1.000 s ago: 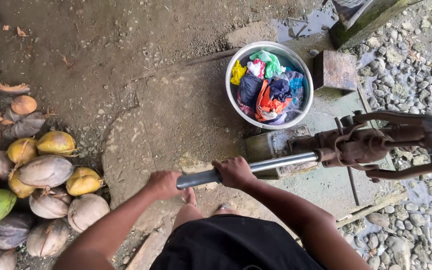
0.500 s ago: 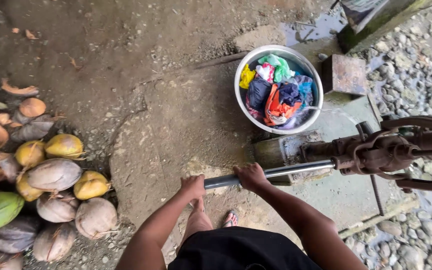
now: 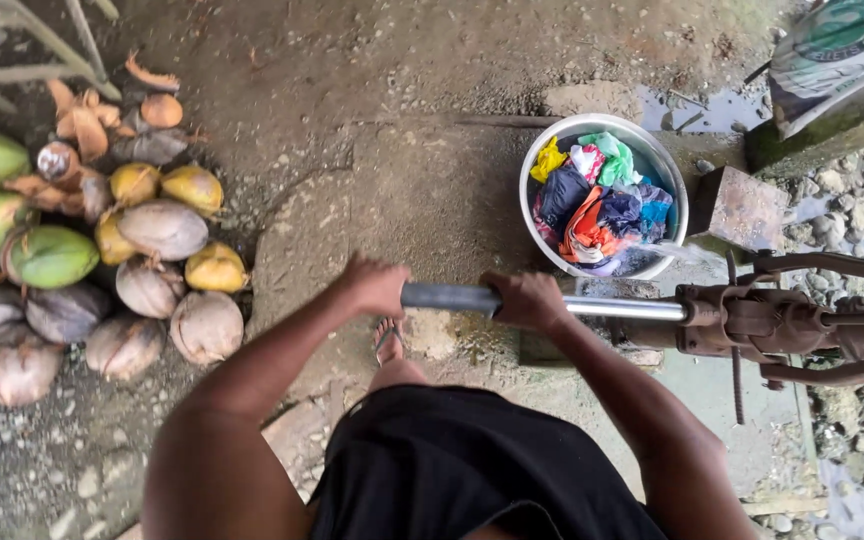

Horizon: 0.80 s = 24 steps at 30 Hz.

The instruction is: Operating a manual hand pump to draw water into a basin

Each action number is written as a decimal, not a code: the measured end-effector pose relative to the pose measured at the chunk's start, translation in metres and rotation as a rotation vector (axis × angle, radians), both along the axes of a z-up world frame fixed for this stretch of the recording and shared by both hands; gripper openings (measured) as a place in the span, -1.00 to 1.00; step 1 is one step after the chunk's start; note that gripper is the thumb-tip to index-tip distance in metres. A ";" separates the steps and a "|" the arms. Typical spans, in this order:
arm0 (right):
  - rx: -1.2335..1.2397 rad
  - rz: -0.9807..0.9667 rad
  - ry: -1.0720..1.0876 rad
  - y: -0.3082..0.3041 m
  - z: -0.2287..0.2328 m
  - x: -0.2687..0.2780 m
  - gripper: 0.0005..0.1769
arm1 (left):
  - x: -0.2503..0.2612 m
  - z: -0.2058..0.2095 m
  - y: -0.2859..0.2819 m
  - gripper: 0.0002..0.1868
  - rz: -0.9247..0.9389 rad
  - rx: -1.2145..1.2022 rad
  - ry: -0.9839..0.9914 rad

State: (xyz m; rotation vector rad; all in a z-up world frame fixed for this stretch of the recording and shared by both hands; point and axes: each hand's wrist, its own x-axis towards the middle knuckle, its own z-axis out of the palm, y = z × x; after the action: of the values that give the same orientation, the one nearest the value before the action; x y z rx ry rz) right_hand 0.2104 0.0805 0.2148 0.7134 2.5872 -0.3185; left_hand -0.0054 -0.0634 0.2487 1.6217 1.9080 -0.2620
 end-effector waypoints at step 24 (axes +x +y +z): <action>0.089 -0.006 0.217 0.014 0.001 -0.016 -0.64 | -0.025 0.001 0.034 -0.58 -0.105 -0.016 -0.057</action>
State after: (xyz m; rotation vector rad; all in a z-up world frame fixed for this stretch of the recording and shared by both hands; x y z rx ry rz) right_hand 0.1942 0.0946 0.2161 0.7554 2.8198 -0.2983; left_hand -0.0301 -0.0296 0.2498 1.7037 1.7768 -0.2707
